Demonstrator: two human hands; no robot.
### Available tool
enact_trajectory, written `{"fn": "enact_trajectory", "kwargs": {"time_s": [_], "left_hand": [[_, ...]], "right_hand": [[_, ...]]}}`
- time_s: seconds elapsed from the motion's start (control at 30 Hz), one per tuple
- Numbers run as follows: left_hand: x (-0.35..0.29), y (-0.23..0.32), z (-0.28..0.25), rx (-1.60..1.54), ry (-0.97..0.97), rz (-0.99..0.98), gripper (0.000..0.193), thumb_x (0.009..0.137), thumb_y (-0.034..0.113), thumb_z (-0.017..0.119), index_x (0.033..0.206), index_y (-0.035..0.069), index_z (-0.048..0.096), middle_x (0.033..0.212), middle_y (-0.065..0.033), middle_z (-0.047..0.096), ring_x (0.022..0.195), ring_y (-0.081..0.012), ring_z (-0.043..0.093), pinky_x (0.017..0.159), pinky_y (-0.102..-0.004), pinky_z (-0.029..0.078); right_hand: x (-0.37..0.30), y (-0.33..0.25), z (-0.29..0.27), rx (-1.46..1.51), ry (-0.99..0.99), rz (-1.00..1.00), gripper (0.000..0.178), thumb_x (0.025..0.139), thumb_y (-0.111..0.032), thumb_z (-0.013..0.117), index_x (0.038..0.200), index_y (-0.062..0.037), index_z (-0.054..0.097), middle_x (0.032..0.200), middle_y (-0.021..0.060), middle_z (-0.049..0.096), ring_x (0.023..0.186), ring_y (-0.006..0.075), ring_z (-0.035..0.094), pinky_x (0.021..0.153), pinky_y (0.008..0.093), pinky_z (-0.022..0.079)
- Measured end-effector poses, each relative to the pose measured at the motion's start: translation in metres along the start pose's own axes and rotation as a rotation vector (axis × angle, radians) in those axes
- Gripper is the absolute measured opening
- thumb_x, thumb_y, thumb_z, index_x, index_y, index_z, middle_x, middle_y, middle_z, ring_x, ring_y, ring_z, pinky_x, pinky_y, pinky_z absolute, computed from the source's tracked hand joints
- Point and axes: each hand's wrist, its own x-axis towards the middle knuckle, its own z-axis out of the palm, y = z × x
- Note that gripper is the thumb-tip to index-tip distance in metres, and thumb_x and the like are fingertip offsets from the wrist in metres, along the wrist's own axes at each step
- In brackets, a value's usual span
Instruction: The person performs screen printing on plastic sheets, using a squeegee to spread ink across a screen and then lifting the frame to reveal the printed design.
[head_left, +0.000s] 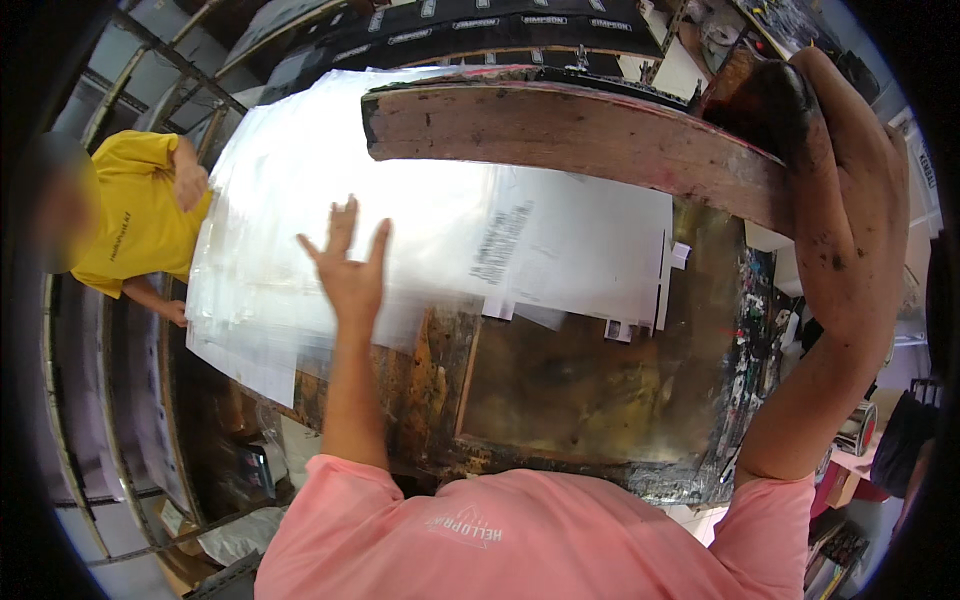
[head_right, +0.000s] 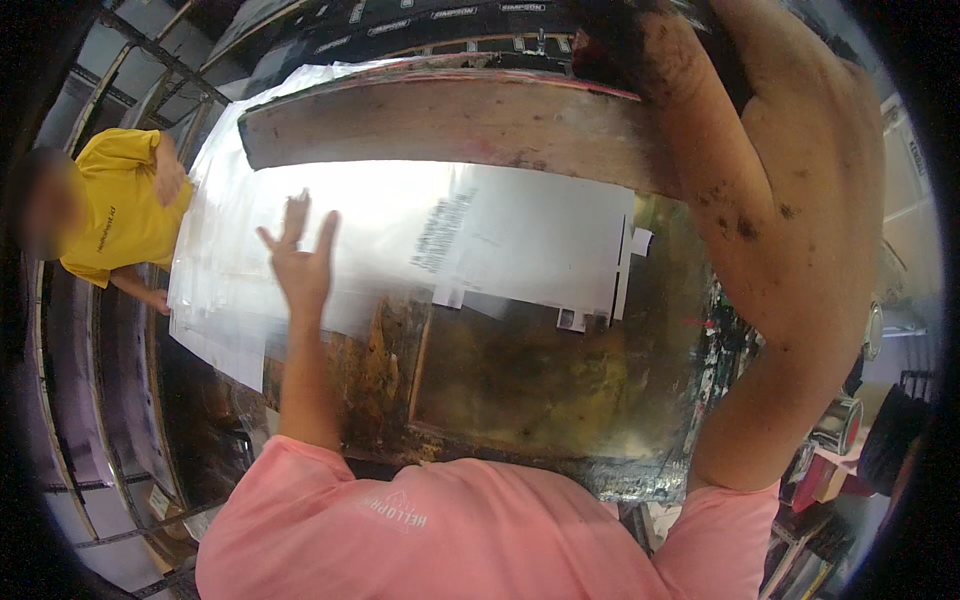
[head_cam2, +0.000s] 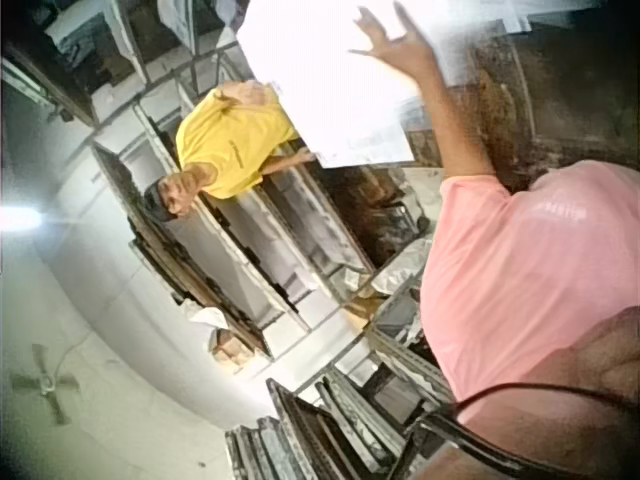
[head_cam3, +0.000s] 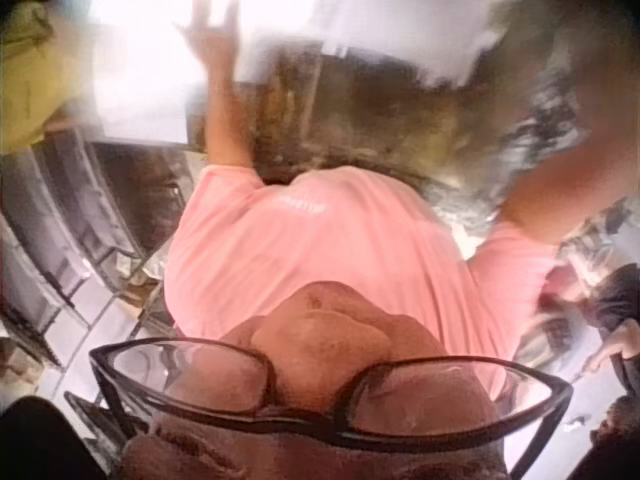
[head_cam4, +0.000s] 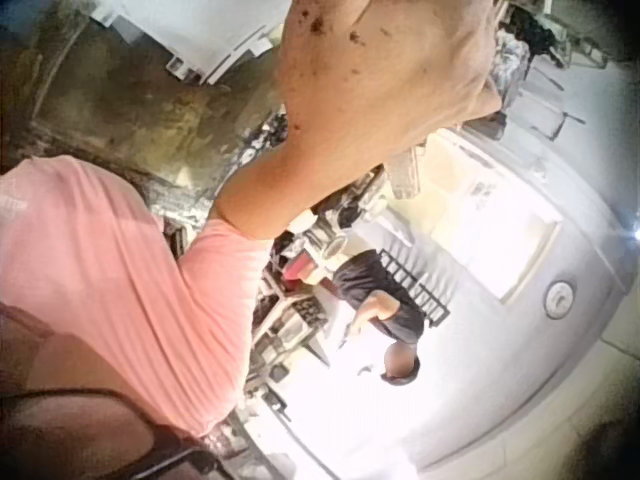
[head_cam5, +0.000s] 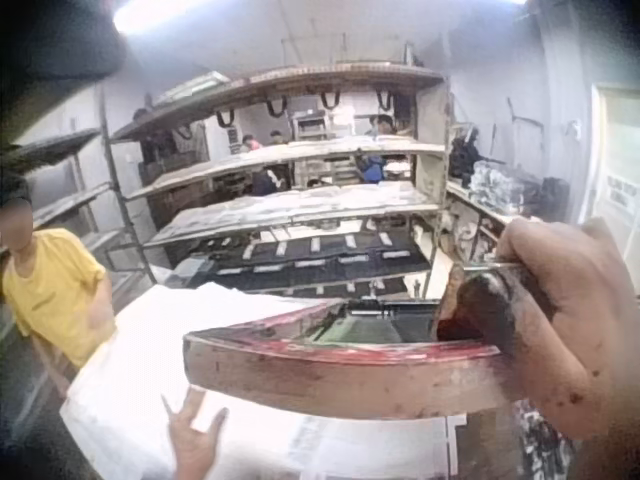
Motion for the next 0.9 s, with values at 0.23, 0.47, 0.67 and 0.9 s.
{"fn": "enact_trajectory", "kwargs": {"time_s": [0.23,0.47,0.67,0.9], "left_hand": [[0.024,-0.127,-0.063,0.498,0.169,-0.105,0.061,0.101,0.04,0.073,0.15,0.006,0.061,0.156,-0.0171,0.058,0.151,-0.0353,0.047,0.126,-0.0657,0.017],[-0.06,0.039,0.044,-0.012,-0.154,0.359,0.035,0.09,0.037,0.084,0.11,0.01,0.075,0.096,-0.0052,0.07,0.093,-0.0252,0.063,0.089,-0.0434,0.04],[-0.048,0.036,0.063,0.018,-0.184,0.223,0.015,0.1,0.025,0.072,0.097,0.011,0.076,0.095,-0.0031,0.073,0.091,-0.0266,0.066,0.086,-0.0454,0.04],[-0.075,0.077,0.053,0.042,-0.499,0.401,0.098,0.081,0.077,0.073,0.141,-0.001,0.063,0.149,-0.0234,0.059,0.144,-0.0398,0.049,0.123,-0.0658,0.021]], "right_hand": [[0.037,-0.05,-0.02,0.363,-0.014,0.505,0.04,0.103,-0.034,0.056,0.127,-0.0041,0.065,0.114,0.0233,0.07,0.107,0.0462,0.062,0.102,0.0463,0.042],[0.031,-0.06,-0.023,0.344,0.082,0.553,0.044,0.1,-0.037,0.061,0.126,-0.0026,0.066,0.115,0.0208,0.072,0.11,0.0415,0.064,0.099,0.0463,0.042],[0.036,-0.073,-0.022,0.379,0.206,0.55,0.043,0.098,-0.048,0.064,0.103,-0.0062,0.069,0.097,0.0124,0.072,0.096,0.0352,0.069,0.091,0.0508,0.041],[0.031,-0.066,-0.021,0.33,0.144,0.578,0.045,0.098,-0.042,0.066,0.121,-0.004,0.071,0.111,0.0163,0.074,0.109,0.0358,0.067,0.099,0.049,0.041]]}}
